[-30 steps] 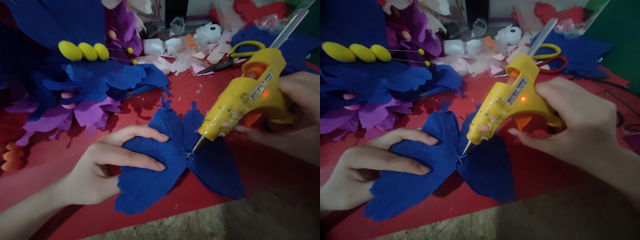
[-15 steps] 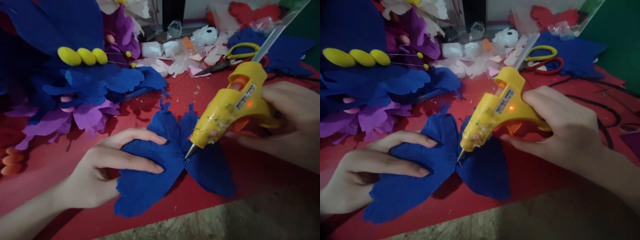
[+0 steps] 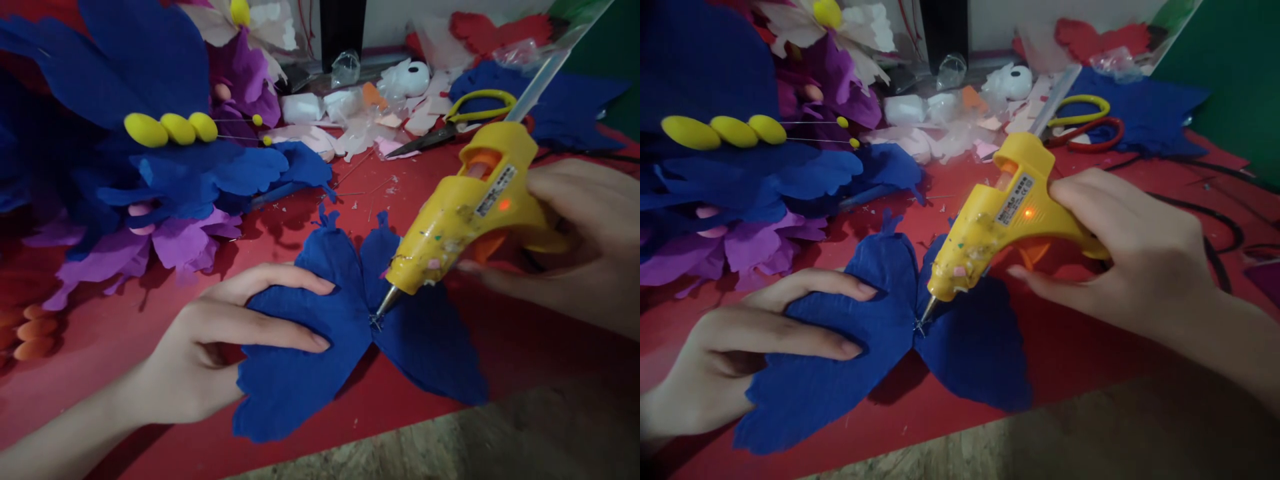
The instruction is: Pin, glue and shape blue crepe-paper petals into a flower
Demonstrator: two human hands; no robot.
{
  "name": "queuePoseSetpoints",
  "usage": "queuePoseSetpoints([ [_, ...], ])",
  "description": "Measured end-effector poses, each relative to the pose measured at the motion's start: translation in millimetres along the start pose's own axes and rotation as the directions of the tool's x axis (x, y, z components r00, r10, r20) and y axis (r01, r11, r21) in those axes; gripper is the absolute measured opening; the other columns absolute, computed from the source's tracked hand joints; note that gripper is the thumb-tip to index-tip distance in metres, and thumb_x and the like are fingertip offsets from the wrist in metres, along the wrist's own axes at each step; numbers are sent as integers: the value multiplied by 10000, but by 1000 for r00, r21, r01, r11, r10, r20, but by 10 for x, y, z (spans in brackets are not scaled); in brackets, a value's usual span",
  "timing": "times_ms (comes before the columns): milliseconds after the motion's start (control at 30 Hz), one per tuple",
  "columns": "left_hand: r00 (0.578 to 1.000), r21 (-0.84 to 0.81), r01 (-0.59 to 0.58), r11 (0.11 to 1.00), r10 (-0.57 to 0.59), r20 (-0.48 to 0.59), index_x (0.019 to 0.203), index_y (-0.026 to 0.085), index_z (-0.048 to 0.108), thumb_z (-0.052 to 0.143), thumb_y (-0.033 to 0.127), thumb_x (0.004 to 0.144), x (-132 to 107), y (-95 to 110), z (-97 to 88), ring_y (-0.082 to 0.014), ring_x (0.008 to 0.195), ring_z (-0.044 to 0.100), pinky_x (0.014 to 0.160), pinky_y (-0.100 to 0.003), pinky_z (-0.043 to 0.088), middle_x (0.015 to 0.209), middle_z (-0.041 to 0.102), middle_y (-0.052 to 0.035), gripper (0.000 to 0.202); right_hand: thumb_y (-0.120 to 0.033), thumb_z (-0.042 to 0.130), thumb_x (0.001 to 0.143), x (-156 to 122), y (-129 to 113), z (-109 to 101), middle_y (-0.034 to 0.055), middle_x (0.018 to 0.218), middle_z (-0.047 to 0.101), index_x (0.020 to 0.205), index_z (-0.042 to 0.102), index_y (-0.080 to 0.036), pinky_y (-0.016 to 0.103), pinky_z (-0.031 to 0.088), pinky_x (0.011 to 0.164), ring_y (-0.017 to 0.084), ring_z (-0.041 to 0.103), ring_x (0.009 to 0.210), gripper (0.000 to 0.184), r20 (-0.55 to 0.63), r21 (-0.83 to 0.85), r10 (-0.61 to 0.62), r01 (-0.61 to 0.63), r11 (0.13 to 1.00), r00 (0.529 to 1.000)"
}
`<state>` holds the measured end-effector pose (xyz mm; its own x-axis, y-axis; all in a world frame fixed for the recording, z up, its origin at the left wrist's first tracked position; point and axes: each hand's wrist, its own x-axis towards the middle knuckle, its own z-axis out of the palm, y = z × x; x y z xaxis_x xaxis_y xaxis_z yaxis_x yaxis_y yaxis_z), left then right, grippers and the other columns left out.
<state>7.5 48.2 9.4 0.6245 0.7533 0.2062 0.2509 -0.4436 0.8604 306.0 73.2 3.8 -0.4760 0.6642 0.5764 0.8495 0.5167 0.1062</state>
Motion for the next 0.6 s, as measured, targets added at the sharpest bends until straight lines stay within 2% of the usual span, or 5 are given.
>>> queuePoseSetpoints([
  [167,999,16,-35,999,35,-9,924,321,678,538,346,804,3,-9,11,-93,890,615,748,-131,489,1107,596,35,186,-599,401,770,-15,10,2,79,909,572,942,527,-107,226,428,605,136,556,819,536,-50,-3,-19,19,1000,999],
  [300,999,18,-33,999,33,-7,904,307,686,547,340,797,-7,8,1,-112,856,625,704,-165,505,1100,606,14,179,-604,380,782,-2,-40,-20,84,959,566,950,521,-109,238,451,695,145,554,880,541,45,13,61,-61,998,997],
  [367,1000,15,-2,1000,2,-15,891,307,691,555,330,790,-7,18,0,-130,854,627,698,-191,506,1095,611,5,171,-604,382,778,10,-36,-13,81,950,567,936,521,-113,239,452,679,143,555,860,534,58,21,68,-69,997,996],
  [500,999,4,41,999,-41,-26,870,325,699,583,284,768,7,23,10,-151,838,633,702,-212,507,1076,625,-1,160,-580,436,752,11,23,20,61,909,576,931,533,-138,225,433,583,137,559,794,486,-55,8,-18,19,1000,998],
  [600,999,0,46,999,-46,-25,861,330,701,591,268,759,14,23,16,-158,820,636,676,-217,511,1075,627,-5,162,-586,424,754,-3,40,23,60,911,577,932,533,-142,226,432,580,137,558,784,491,-43,14,0,0,1000,999],
])
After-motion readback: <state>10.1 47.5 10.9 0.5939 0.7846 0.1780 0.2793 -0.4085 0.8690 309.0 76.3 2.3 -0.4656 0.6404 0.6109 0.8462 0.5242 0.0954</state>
